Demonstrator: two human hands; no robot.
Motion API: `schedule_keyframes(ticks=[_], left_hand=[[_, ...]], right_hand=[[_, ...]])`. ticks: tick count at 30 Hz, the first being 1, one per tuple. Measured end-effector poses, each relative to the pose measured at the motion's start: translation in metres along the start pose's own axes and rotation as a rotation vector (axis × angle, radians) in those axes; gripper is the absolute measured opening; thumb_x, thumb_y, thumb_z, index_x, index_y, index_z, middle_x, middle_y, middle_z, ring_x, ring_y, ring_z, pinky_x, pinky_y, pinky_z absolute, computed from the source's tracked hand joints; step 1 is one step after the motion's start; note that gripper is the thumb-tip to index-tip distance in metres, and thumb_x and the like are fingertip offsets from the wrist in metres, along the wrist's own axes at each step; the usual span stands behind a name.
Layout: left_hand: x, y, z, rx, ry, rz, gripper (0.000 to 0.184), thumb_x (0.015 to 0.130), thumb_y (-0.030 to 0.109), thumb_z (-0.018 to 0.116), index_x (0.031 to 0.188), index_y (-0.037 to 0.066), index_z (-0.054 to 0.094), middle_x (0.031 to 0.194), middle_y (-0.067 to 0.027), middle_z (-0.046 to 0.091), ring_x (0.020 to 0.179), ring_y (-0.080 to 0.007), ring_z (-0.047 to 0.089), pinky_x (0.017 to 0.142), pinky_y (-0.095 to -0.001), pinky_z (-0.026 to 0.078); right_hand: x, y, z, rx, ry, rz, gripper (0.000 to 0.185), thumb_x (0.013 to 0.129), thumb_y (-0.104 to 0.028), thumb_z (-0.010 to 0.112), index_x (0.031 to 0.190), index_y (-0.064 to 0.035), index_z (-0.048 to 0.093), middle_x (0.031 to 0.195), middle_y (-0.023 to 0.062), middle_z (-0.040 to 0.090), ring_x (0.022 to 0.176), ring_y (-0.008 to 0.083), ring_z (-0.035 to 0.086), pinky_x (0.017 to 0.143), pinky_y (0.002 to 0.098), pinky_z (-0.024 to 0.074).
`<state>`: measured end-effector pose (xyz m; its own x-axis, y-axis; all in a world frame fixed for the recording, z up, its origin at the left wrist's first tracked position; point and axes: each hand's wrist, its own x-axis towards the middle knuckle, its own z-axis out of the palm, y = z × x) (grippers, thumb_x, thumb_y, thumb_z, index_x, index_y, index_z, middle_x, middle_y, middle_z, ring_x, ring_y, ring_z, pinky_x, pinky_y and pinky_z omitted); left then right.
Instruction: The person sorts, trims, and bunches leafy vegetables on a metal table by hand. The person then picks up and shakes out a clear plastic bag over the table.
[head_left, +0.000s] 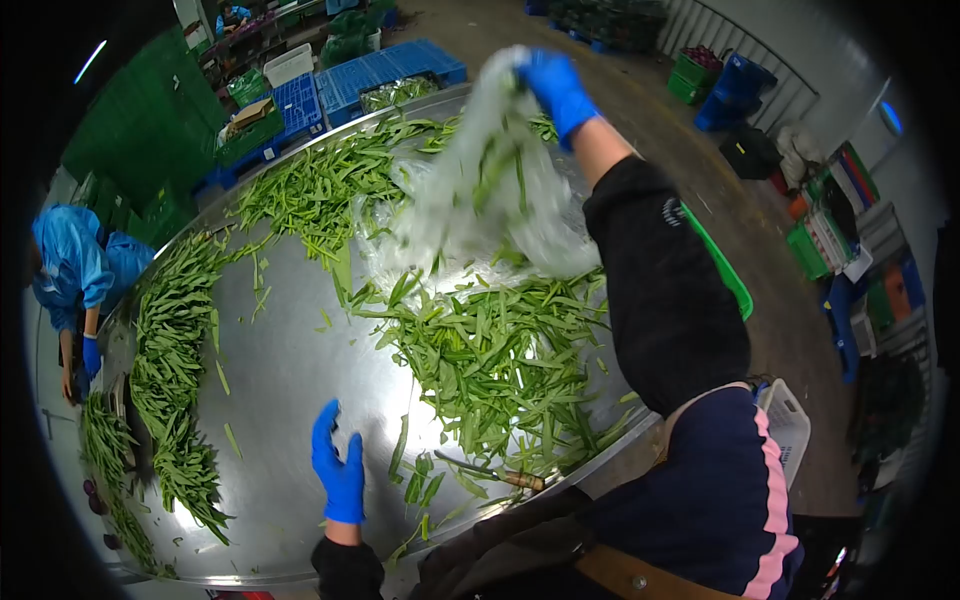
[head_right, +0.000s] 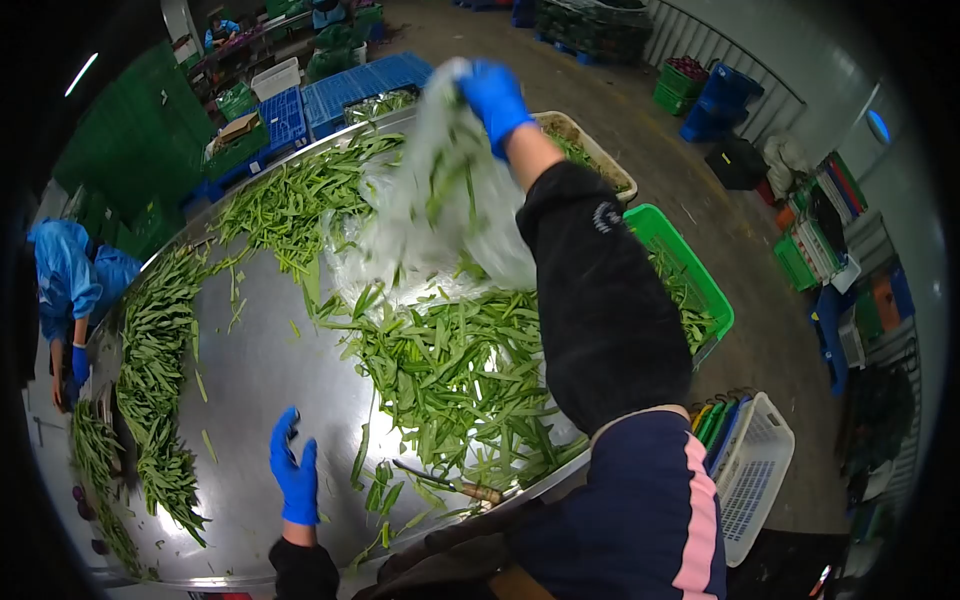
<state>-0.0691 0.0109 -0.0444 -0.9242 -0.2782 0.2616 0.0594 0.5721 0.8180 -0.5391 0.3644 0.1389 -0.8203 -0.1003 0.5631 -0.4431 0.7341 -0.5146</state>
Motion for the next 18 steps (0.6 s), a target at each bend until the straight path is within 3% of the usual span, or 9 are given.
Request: schedule_keyframes(ticks=[1,3,6,9,10,11,13,14,18], left_hand=[[0.016,0.008,0.001,-0.005,0.013,0.06,0.053,0.077,-0.002,0.064,0.128,0.003,0.051,0.127,-0.0114,0.056,0.113,-0.0219,0.054,0.094,-0.0337,0.041],[0.05,0.033,0.003,-0.065,0.039,0.167,0.053,0.077,-0.001,0.066,0.128,0.003,0.051,0.126,-0.0113,0.056,0.112,-0.0218,0.055,0.094,-0.0334,0.041],[0.094,0.083,0.003,-0.159,0.038,0.274,0.056,0.078,0.002,0.068,0.13,0.004,0.049,0.128,-0.0107,0.055,0.112,-0.0213,0.056,0.093,-0.0333,0.042],[0.124,0.122,0.002,-0.234,0.046,0.343,0.061,0.077,0.004,0.07,0.134,0.005,0.047,0.13,-0.0102,0.054,0.112,-0.0211,0.056,0.092,-0.0334,0.043],[0.131,0.131,0.003,-0.245,0.049,0.361,0.063,0.077,0.006,0.071,0.136,0.006,0.046,0.132,-0.01,0.052,0.112,-0.021,0.056,0.09,-0.0334,0.044],[0.138,0.14,0.004,-0.247,0.051,0.365,0.063,0.077,0.006,0.071,0.136,0.006,0.046,0.132,-0.01,0.052,0.112,-0.021,0.056,0.09,-0.0334,0.044],[0.148,0.156,0.006,-0.237,0.079,0.399,0.069,0.076,0.008,0.073,0.139,0.008,0.042,0.136,-0.0094,0.049,0.109,-0.0211,0.057,0.088,-0.0334,0.046],[0.16,0.154,0.009,-0.258,0.07,0.392,0.077,0.073,0.012,0.076,0.14,0.007,0.039,0.139,-0.0093,0.046,0.108,-0.021,0.057,0.087,-0.0334,0.046],[0.183,0.182,0.019,-0.144,-0.063,0.386,0.088,0.068,0.023,0.08,0.143,0.015,0.036,0.142,-0.0105,0.041,0.109,-0.0249,0.056,0.084,-0.036,0.048]], right_hand=[[0.012,-0.033,-0.034,0.123,0.171,-0.227,0.024,0.08,-0.021,0.06,0.096,-0.005,0.067,0.09,0.0195,0.065,0.082,0.0374,0.062,0.074,0.0404,0.0504],[0.01,-0.098,-0.09,0.512,0.419,-0.505,0.02,0.086,-0.014,0.061,0.1,-0.0003,0.065,0.082,0.0032,0.065,0.077,0.0178,0.06,0.069,0.0328,0.0506],[-0.016,-0.167,-0.143,0.728,0.116,-0.475,0.018,0.085,-0.01,0.059,0.098,0.0015,0.064,0.083,0.004,0.066,0.076,0.0173,0.06,0.072,0.0315,0.0496],[-0.02,-0.181,-0.174,0.169,0.092,-0.436,0.016,0.087,-0.008,0.058,0.098,0.0013,0.063,0.087,0.0029,0.066,0.078,0.0159,0.06,0.072,0.0301,0.0491],[-0.028,-0.195,-0.181,0.909,0.03,-0.485,0.013,0.088,-0.007,0.057,0.097,-0.0015,0.064,0.09,0.003,0.066,0.079,0.0136,0.059,0.071,0.0284,0.0489],[-0.042,-0.204,-0.198,0.951,0.051,-0.492,0.011,0.088,-0.006,0.058,0.096,-0.0037,0.064,0.088,0.0023,0.065,0.079,0.0118,0.059,0.07,0.026,0.0484],[-0.046,-0.202,-0.209,0.468,-0.094,-0.313,0.01,0.088,-0.004,0.057,0.095,-0.0035,0.064,0.088,0.0029,0.065,0.08,0.0116,0.059,0.07,0.0256,0.0485],[-0.053,-0.197,-0.213,0.638,-0.259,-0.326,0.01,0.088,-0.004,0.057,0.095,-0.0024,0.064,0.089,0.0033,0.065,0.081,0.0117,0.06,0.071,0.0257,0.0485],[-0.088,-0.21,-0.225,0.68,-0.23,-0.317,0.012,0.087,-0.007,0.058,0.096,-0.003,0.065,0.089,0.0059,0.066,0.081,0.0164,0.06,0.071,0.0284,0.0491]])
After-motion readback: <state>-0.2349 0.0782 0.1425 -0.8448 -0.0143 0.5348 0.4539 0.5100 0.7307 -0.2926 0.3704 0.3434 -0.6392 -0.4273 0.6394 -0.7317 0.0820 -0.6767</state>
